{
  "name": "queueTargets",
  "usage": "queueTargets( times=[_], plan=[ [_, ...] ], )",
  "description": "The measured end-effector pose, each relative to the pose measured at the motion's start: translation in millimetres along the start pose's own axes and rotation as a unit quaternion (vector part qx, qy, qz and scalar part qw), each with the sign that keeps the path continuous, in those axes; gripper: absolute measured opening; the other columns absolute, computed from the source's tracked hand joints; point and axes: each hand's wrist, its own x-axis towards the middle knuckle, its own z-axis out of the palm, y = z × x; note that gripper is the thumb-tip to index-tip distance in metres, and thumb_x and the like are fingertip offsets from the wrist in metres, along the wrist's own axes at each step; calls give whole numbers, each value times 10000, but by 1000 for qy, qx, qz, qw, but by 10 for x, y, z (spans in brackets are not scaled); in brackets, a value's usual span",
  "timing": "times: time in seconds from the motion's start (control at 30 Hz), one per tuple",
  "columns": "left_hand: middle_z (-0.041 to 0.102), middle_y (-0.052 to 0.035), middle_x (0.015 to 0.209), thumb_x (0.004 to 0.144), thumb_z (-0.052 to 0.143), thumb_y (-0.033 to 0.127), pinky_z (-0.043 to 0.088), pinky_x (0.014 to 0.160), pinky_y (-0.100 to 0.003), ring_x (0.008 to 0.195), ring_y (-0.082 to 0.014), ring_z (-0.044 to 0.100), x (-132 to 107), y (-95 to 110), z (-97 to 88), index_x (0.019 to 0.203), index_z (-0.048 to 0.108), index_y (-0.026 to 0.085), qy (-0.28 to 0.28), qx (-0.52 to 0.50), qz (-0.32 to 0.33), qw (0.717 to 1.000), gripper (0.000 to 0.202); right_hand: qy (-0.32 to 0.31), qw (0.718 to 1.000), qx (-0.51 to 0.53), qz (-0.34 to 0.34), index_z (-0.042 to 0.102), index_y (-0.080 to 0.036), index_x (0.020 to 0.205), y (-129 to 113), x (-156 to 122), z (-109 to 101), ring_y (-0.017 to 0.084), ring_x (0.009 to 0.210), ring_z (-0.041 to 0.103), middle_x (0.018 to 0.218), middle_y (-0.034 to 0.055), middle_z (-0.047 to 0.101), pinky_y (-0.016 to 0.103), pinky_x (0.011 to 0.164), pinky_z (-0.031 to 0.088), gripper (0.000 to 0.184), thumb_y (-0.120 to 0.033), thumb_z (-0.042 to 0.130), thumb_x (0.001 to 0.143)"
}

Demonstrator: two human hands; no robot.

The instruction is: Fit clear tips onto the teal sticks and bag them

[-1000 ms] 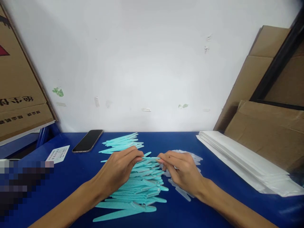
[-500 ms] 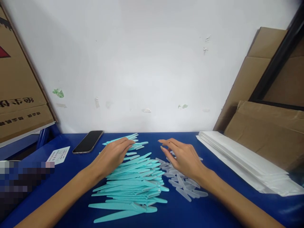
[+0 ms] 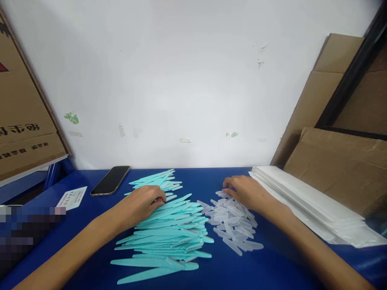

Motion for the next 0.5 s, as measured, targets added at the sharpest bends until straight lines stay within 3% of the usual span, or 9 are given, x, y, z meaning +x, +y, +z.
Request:
queueTargets(
  times=[0.13, 0.3, 0.5],
  plan=[
    [721, -95, 1032, 1005, 457, 372, 511, 761, -327, 888, -243, 694, 6, -49, 72, 1020, 750, 224, 24, -1, 12, 1000, 329, -26, 1000, 10, 9, 732, -239, 1046, 33, 29, 60, 244, 829, 718, 915, 55, 764, 278, 602, 407, 155, -302, 648, 932],
    [719, -56, 955, 1009, 493, 436, 491, 683, -288, 827, -211, 675, 9, -30, 91, 982, 746, 249, 18, -55, 2, 998, 316, -36, 999, 18, 18, 706, -236, 991, 51, 81, 132, 214, 785, 701, 905, 44, 753, 264, 567, 353, 127, -212, 594, 935],
    [708, -49, 921, 997, 502, 377, 466, 678, -294, 810, -213, 658, 14, -41, 112, 922, 726, 242, 22, -41, -7, 999, 272, -43, 999, 26, 16, 678, -220, 874, 70, 128, 173, 205, 777, 683, 886, 37, 738, 270, 573, 317, 114, -166, 581, 901]
  ],
)
